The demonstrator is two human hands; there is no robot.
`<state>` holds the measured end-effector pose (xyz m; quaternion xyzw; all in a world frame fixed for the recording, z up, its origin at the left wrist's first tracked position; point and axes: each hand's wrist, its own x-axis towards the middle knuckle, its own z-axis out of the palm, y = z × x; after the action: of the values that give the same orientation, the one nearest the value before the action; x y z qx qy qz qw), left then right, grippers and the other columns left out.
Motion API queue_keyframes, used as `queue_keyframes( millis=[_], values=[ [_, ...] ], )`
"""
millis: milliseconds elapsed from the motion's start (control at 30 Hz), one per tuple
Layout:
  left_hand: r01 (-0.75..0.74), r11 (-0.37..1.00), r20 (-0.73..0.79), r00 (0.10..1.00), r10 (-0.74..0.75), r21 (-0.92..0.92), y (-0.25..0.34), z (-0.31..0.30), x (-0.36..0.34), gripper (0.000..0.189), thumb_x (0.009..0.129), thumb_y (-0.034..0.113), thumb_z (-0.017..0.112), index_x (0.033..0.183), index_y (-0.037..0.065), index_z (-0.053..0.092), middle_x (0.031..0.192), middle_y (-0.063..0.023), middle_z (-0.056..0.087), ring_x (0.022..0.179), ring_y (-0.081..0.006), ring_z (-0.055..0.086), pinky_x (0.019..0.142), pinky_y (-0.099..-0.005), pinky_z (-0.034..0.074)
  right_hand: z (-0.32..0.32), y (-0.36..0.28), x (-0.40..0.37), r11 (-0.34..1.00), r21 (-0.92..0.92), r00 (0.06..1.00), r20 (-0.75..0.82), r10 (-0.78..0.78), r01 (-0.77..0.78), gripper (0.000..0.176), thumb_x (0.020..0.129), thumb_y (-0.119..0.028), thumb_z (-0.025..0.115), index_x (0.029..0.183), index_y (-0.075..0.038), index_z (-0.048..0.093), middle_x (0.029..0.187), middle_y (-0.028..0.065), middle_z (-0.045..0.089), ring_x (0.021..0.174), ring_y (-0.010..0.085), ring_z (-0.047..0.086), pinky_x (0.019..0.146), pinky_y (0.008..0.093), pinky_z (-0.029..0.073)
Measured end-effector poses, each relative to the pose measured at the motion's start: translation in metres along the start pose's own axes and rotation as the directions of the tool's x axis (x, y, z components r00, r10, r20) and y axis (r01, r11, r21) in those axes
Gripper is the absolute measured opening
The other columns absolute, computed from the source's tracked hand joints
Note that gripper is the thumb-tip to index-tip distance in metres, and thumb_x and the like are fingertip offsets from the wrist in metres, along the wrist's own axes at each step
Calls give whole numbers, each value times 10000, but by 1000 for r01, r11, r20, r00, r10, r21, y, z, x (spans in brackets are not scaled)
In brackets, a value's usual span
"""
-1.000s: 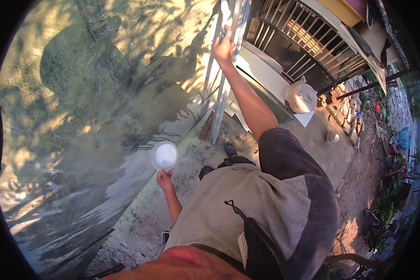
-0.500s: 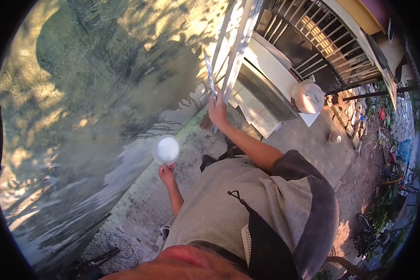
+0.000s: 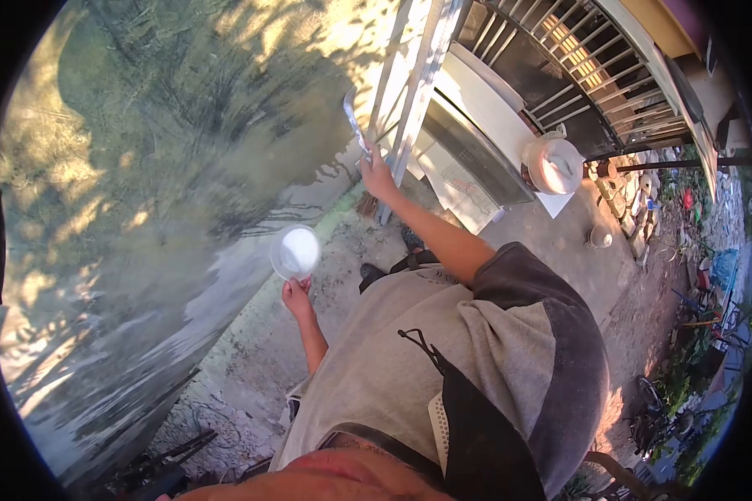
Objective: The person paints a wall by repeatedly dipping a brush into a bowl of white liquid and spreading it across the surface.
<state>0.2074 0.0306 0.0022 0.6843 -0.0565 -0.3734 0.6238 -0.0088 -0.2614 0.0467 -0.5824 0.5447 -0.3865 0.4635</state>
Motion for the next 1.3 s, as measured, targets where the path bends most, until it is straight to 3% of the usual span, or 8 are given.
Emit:
queue_keyframes(
  millis=[100,300,400,467,567,800,1067,1300],
  values=[
    [5,999,-13,1000,-5,33,7,9,-3,215,961,120,458,780,22,519,704,-26,552,708,-161,637,695,-292,547,28,55,-43,932,16,930,50,-363,363,415,942,-125,478,1342,-52,391,794,59,543,692,162,548,635,325,444],
    [-14,998,-25,1000,15,55,11,10,-3,213,960,112,455,791,6,532,716,-43,579,705,-171,645,691,-288,550,-17,-5,23,990,117,962,-250,112,-85,481,947,-148,449,1399,-82,298,745,46,517,559,126,503,517,286,443],
    [-4,999,-17,1000,4,43,8,7,-4,212,961,110,451,818,-11,550,749,-64,612,716,-180,657,691,-284,552,-23,33,107,993,115,936,-348,58,-19,504,946,-155,433,1414,-117,252,681,28,472,492,118,466,433,288,406],
    [-19,999,-14,1000,19,46,9,10,-7,207,958,108,450,841,-20,562,775,-78,630,728,-185,663,691,-285,553,-34,-5,124,795,564,881,-233,411,-221,500,939,-127,434,1408,-139,264,643,16,425,473,104,430,401,273,361],
    [-20,998,-28,999,21,54,12,13,-12,200,956,106,451,853,-22,564,774,-77,630,736,-186,667,688,-279,549,-18,24,134,683,666,894,-56,445,-298,500,933,-142,469,1396,-155,281,658,15,404,497,103,394,408,269,333],
    [2,997,-68,998,3,80,0,6,-15,207,962,114,453,829,-8,554,759,-65,617,712,-167,652,679,-276,547,-4,-5,-33,722,486,865,362,347,-493,465,963,-123,453,1400,-170,302,676,-7,385,485,73,376,407,247,298],
    [-22,997,-34,999,25,78,4,7,-12,230,971,128,449,812,-12,537,782,-91,634,717,-174,658,697,-288,560,-27,-8,96,763,618,890,-218,401,-192,526,932,-90,425,1418,-144,230,706,8,410,484,79,373,402,259,328],
    [-42,996,-26,999,45,81,8,11,-14,217,973,122,444,840,-15,547,792,-91,639,733,-181,666,700,-287,559,-3,7,147,626,753,877,-142,458,-205,528,909,-71,430,1404,-158,266,672,13,405,487,97,380,410,265,321]
  ],
)
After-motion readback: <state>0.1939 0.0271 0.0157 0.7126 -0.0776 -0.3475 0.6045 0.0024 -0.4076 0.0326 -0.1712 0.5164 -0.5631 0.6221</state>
